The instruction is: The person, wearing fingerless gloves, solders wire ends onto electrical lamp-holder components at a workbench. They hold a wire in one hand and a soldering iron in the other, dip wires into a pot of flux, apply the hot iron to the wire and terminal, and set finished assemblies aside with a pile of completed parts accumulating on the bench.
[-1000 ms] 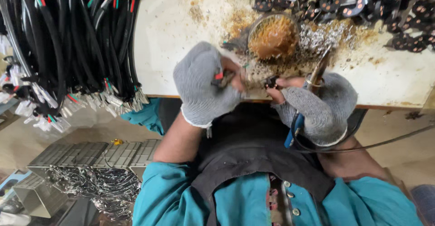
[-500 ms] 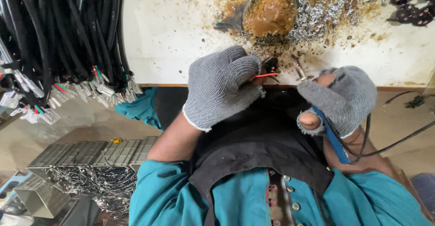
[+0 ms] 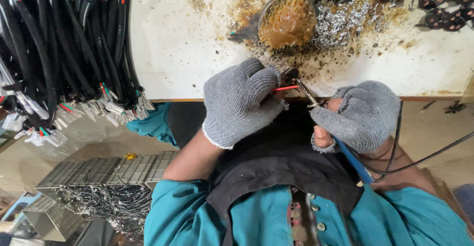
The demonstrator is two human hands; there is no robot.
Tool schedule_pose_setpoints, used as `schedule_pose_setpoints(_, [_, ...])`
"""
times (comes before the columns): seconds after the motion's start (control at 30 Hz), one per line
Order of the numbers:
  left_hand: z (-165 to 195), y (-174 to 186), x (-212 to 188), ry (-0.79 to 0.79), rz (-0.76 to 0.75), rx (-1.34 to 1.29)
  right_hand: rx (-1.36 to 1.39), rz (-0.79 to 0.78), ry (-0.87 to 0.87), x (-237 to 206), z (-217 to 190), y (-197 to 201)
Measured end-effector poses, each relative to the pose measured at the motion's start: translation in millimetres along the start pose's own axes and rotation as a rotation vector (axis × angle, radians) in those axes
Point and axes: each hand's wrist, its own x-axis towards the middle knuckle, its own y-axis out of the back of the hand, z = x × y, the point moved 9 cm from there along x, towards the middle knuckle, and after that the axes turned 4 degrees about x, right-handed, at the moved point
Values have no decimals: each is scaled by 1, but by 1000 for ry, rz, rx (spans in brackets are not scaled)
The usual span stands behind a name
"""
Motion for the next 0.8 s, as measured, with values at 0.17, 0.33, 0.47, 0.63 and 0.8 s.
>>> schedule_pose_setpoints(0.17, [-2,-2,-1,5,5,-7,1,-7,-23,-4,3,-1])
schedule_pose_setpoints(0.33, [0,-8,-2,12,-11,45,22,3,-11,-1,3,-1])
schedule_pose_setpoints(0.47, [0,-11,-1,11,-36,84,9,-101,-39,-6,10,-12])
schedule_pose_setpoints(0.63, [0,-11,-2,-6,-49,82,32,-130,-62,-29,18,-20])
schedule_pose_setpoints(0.8, [-1,-10,-3,-35,-48,68,513,-307,-478,-67,51,-66])
